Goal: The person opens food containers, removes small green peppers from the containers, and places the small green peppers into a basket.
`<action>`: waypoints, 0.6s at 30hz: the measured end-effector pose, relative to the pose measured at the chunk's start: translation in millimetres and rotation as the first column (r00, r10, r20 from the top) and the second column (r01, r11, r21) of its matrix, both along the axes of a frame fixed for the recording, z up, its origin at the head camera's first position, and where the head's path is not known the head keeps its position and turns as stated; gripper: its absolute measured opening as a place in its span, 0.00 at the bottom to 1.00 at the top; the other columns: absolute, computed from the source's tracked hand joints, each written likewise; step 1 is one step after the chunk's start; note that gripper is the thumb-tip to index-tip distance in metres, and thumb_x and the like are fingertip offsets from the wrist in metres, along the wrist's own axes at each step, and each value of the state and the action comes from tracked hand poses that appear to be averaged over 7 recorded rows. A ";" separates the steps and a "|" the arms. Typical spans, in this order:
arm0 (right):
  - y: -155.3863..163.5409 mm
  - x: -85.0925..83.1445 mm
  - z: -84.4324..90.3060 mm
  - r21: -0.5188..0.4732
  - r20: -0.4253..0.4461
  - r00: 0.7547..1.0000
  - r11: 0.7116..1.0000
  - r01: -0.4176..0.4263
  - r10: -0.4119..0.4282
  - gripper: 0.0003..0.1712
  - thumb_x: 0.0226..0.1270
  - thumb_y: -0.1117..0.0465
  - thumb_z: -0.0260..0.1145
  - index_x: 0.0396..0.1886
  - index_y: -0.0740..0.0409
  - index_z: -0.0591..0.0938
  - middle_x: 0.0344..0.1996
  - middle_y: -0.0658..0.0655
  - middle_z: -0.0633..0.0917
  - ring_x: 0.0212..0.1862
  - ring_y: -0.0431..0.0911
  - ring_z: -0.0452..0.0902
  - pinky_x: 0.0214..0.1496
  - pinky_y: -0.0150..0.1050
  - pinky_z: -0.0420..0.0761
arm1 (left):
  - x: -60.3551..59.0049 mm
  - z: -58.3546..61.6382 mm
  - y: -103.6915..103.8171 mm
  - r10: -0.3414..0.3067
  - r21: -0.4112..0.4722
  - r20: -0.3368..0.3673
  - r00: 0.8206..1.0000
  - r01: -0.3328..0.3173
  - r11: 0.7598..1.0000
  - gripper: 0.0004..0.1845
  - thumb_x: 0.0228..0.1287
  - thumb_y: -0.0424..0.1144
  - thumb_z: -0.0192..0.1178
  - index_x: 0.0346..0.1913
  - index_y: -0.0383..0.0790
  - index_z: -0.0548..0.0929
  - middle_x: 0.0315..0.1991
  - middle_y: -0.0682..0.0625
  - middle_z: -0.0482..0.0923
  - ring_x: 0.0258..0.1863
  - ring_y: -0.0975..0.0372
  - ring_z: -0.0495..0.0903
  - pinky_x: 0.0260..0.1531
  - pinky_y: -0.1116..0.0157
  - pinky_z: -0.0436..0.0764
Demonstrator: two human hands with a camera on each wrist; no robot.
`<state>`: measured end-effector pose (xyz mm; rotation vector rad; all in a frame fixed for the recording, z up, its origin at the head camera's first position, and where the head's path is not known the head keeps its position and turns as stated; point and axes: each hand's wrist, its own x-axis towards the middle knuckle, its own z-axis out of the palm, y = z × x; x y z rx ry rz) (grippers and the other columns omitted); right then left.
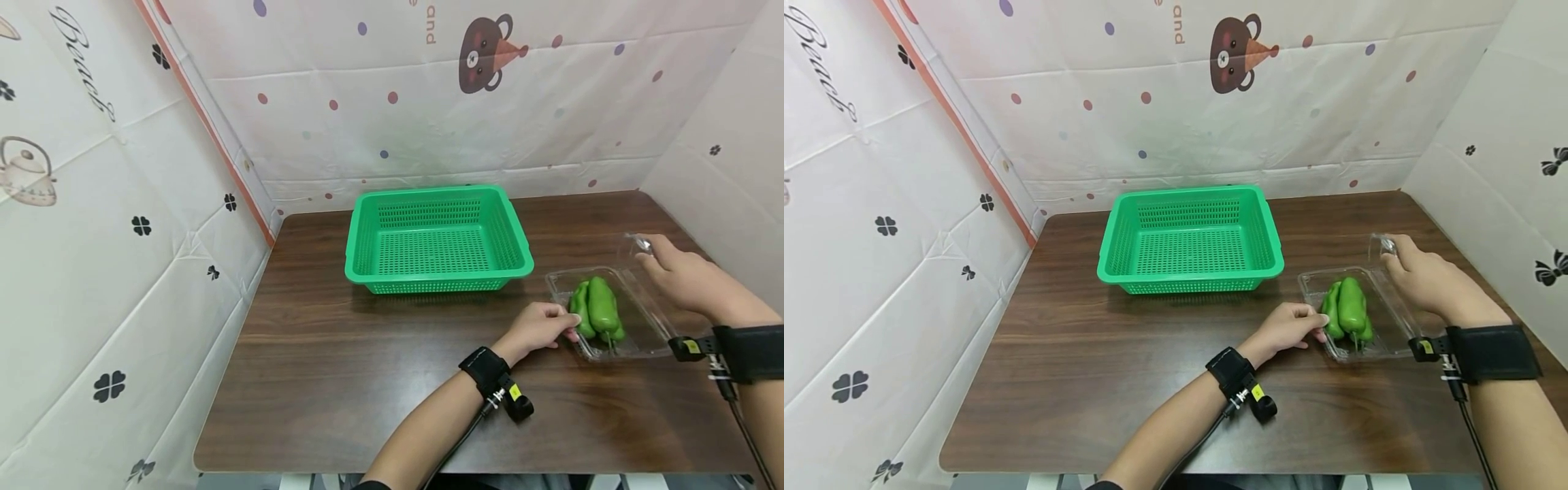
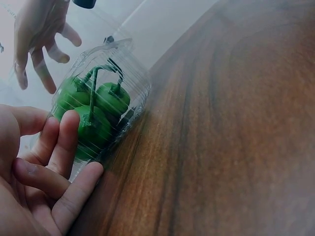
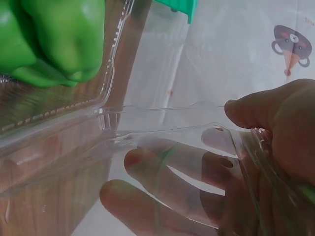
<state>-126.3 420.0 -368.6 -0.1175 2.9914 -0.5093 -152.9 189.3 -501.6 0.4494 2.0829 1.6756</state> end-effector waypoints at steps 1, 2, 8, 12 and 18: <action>1.0 -0.2 -0.3 -0.002 -0.002 1.000 1.000 0.004 -0.004 0.37 0.85 0.49 0.32 0.77 0.73 0.44 0.63 0.93 0.60 0.62 0.85 0.61 0.52 0.76 0.69 | -0.1 -0.3 0.0 0.000 0.000 -0.004 1.000 0.000 1.000 0.17 0.70 0.48 0.64 0.23 0.44 0.82 0.21 0.61 0.84 0.25 0.71 0.82 0.23 0.70 0.78; 1.7 -0.1 -0.3 -0.003 -0.001 1.000 1.000 0.010 -0.010 0.37 0.85 0.49 0.32 0.77 0.74 0.43 0.63 0.93 0.59 0.62 0.85 0.61 0.52 0.76 0.68 | -0.1 -0.6 -0.1 -0.001 0.003 -0.007 1.000 0.001 1.000 0.17 0.70 0.48 0.64 0.23 0.44 0.82 0.21 0.60 0.84 0.25 0.71 0.82 0.23 0.70 0.78; -4.2 2.5 3.8 0.005 0.013 1.000 1.000 0.005 -0.005 0.36 0.85 0.51 0.32 0.77 0.74 0.44 0.62 0.94 0.60 0.61 0.85 0.63 0.50 0.74 0.70 | -0.3 0.4 -1.5 -0.006 0.001 -0.008 1.000 0.006 1.000 0.17 0.70 0.49 0.63 0.24 0.44 0.83 0.21 0.59 0.85 0.26 0.71 0.83 0.23 0.70 0.79; -10.5 2.4 4.1 0.013 0.029 1.000 1.000 0.008 -0.008 0.36 0.84 0.48 0.31 0.76 0.73 0.45 0.62 0.94 0.61 0.60 0.85 0.64 0.49 0.74 0.71 | -0.3 1.2 -2.1 -0.009 0.000 -0.006 1.000 0.009 1.000 0.17 0.70 0.48 0.63 0.24 0.44 0.83 0.21 0.59 0.85 0.26 0.71 0.83 0.23 0.70 0.78; -6.7 2.4 1.4 0.015 0.011 1.000 1.000 0.019 -0.019 0.36 0.84 0.49 0.32 0.76 0.74 0.46 0.62 0.93 0.61 0.60 0.85 0.64 0.50 0.75 0.70 | 1.5 -0.6 -1.3 -0.005 0.020 -0.012 1.000 0.005 1.000 0.17 0.70 0.47 0.64 0.24 0.42 0.83 0.21 0.58 0.85 0.25 0.70 0.82 0.22 0.70 0.77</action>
